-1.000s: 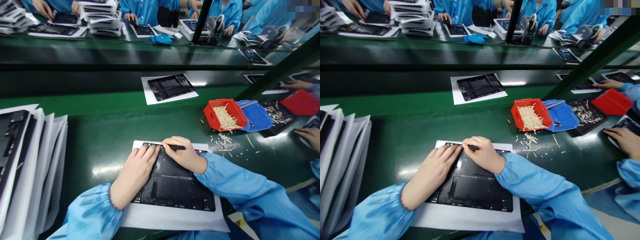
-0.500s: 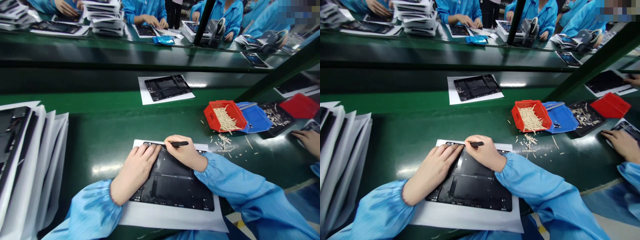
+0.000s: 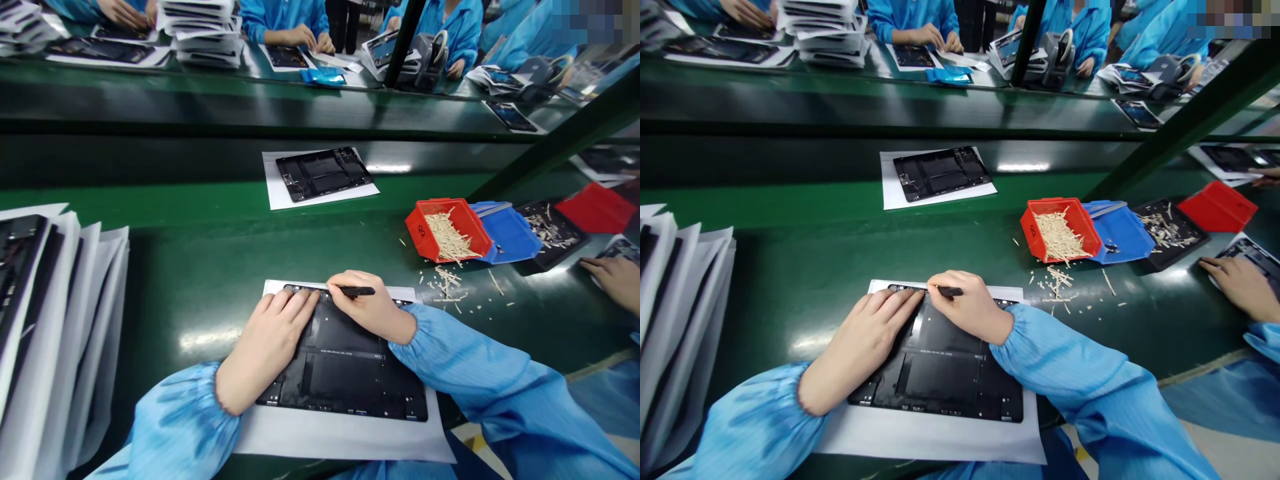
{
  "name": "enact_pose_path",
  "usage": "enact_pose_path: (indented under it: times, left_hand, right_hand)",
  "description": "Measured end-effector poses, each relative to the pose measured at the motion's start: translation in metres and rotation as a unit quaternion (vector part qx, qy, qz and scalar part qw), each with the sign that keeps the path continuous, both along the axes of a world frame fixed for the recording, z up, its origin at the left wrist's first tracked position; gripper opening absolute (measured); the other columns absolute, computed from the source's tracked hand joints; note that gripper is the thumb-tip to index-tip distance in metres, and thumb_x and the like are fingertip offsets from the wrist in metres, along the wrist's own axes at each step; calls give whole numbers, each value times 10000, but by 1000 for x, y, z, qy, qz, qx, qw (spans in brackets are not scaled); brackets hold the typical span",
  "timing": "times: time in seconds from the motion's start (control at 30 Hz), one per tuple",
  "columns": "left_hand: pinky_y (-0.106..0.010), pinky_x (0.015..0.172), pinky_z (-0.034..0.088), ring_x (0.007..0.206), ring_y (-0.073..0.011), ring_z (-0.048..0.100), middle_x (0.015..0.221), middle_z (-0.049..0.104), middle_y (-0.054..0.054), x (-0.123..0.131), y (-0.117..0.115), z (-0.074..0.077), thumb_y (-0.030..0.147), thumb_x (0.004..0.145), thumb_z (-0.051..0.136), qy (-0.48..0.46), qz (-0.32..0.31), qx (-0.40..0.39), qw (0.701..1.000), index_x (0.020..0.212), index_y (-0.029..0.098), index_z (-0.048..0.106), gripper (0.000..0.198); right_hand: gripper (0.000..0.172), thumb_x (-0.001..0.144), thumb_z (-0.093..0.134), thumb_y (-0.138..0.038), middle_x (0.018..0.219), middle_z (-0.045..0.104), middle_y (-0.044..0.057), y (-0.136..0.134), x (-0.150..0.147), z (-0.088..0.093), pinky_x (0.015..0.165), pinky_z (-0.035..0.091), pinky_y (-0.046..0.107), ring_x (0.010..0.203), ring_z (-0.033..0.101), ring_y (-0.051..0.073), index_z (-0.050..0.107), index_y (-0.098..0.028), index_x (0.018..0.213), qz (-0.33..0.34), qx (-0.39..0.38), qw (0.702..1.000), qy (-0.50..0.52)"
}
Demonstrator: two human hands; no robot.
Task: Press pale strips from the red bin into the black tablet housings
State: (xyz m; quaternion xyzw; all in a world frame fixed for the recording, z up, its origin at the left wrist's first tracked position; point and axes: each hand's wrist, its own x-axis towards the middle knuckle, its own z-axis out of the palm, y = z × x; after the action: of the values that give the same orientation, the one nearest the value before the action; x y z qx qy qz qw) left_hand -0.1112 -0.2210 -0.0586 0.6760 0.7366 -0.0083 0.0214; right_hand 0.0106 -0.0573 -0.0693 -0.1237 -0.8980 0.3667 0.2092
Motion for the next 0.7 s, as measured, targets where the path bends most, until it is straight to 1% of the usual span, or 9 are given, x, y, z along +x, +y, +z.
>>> enact_pose_path:
  times: [0.13, 0.27, 0.33, 0.43, 0.5, 0.6, 0.7]
  left_hand:
    - [-366, 879, 402, 1056, -231, 451, 1245, 537, -64, -1, 2, 3, 121, 911, 392, -17, 2, -6, 1000, 1397, 189, 364, 491]
    - [-367, 864, 408, 1010, -223, 464, 1209, 548, -64, -1, 4, 4, 108, 902, 398, -18, 5, -12, 1000, 1384, 199, 381, 491]
    - [-369, 861, 410, 1010, -224, 465, 1197, 552, -64, -1, 5, 3, 105, 896, 408, -13, 6, -11, 1000, 1379, 196, 388, 492]
    - [-368, 866, 409, 1035, -226, 462, 1195, 553, -61, 0, 4, 3, 101, 891, 420, -9, 4, -8, 1000, 1379, 201, 388, 499]
    - [-367, 865, 409, 1041, -225, 462, 1203, 551, -61, 0, 4, 3, 98, 891, 419, -7, 0, -6, 1000, 1380, 205, 388, 501]
    - [-367, 866, 408, 1048, -227, 462, 1218, 545, -68, 0, 3, 3, 94, 892, 407, -5, -4, -2, 1000, 1380, 209, 389, 501]
    - [-369, 866, 408, 1049, -232, 463, 1219, 543, -74, -1, 3, 3, 91, 891, 398, -3, -6, -2, 1000, 1385, 210, 384, 508]
  right_hand:
    - [149, 912, 497, -215, 814, 672, 24, 1, 2, 1, 740, 469, 275, 746, 600, 145, 642, -200, 877, 23, 0, 1000, 19]
    - [148, 909, 505, -220, 833, 678, 40, 3, 4, 4, 746, 474, 283, 763, 602, 154, 650, -192, 923, 70, 11, 997, 27]
    - [147, 894, 519, -224, 793, 679, 34, 5, 5, 4, 718, 473, 276, 729, 605, 150, 657, -190, 853, 51, 12, 998, 27]
    - [196, 871, 542, -231, 691, 660, 13, 8, 6, 3, 635, 455, 251, 641, 590, 132, 638, -184, 707, -24, -9, 999, 20]
    - [217, 869, 548, -240, 657, 647, 5, 10, 7, 2, 594, 441, 238, 612, 579, 125, 637, -178, 680, -53, -31, 998, 8]
    - [217, 869, 554, -259, 666, 651, 5, 10, 8, 0, 568, 439, 226, 613, 583, 123, 651, -174, 695, -60, -73, 996, 0]
    - [178, 869, 552, -254, 717, 668, 7, 10, 8, -3, 569, 457, 215, 639, 603, 121, 669, -176, 760, -44, -128, 991, -4]
